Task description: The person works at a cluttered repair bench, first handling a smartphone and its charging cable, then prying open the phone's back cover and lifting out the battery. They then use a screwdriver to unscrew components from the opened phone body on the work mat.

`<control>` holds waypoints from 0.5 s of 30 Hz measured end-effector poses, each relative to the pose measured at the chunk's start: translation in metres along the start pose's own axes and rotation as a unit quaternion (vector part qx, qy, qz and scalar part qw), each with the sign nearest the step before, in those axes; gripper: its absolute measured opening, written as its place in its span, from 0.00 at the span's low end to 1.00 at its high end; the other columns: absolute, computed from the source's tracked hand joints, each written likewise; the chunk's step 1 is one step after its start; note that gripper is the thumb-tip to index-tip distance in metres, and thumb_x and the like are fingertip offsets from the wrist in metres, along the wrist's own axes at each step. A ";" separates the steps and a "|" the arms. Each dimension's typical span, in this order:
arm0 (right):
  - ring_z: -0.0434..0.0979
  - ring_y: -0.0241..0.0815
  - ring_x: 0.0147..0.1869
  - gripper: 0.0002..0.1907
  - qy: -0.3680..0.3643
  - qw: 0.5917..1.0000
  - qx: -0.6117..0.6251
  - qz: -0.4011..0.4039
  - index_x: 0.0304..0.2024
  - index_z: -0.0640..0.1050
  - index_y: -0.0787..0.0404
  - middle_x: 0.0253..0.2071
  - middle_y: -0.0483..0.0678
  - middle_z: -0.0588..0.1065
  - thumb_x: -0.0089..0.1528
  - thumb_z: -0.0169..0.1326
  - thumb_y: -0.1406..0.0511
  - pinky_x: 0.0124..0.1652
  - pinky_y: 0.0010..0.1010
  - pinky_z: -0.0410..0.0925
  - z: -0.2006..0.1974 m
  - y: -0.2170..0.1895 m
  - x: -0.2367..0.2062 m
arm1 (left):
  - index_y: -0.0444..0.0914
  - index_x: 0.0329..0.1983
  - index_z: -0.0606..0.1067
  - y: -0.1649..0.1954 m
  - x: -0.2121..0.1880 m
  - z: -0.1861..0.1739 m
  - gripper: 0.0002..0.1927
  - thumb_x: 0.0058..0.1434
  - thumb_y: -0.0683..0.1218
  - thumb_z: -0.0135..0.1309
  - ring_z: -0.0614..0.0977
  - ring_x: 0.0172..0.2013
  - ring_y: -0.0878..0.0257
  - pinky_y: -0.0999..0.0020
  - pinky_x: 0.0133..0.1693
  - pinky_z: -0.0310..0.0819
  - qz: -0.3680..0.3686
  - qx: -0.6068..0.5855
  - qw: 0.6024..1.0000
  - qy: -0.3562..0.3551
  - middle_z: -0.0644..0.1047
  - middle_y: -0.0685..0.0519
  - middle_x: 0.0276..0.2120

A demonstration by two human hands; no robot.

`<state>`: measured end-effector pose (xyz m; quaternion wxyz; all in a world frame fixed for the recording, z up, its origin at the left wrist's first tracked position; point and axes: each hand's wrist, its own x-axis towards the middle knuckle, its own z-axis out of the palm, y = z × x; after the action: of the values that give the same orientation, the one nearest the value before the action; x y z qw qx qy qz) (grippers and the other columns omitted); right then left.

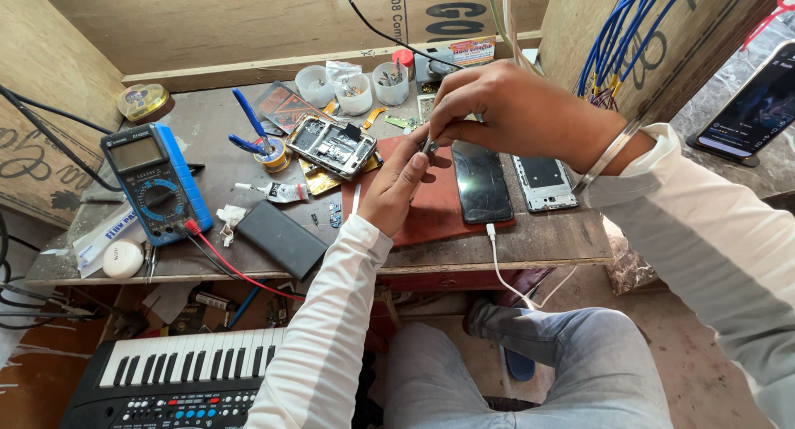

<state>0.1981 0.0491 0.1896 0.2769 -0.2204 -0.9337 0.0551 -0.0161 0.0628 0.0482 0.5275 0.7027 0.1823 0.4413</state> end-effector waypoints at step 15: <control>0.79 0.48 0.40 0.08 -0.010 0.991 -0.120 -0.063 0.40 0.82 0.58 0.37 0.47 0.75 0.58 0.63 0.68 0.40 0.37 0.73 0.009 -0.001 0.004 | 0.38 0.78 0.55 0.003 0.001 0.008 0.33 0.77 0.59 0.41 0.76 0.58 0.61 0.65 0.57 0.70 0.015 -0.023 0.999 0.036 0.71 0.49 0.64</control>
<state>0.1902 0.0502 0.1840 0.2415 -0.1924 -0.9483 -0.0729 -0.0093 0.0577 0.0515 0.5300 0.6768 0.1806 0.4779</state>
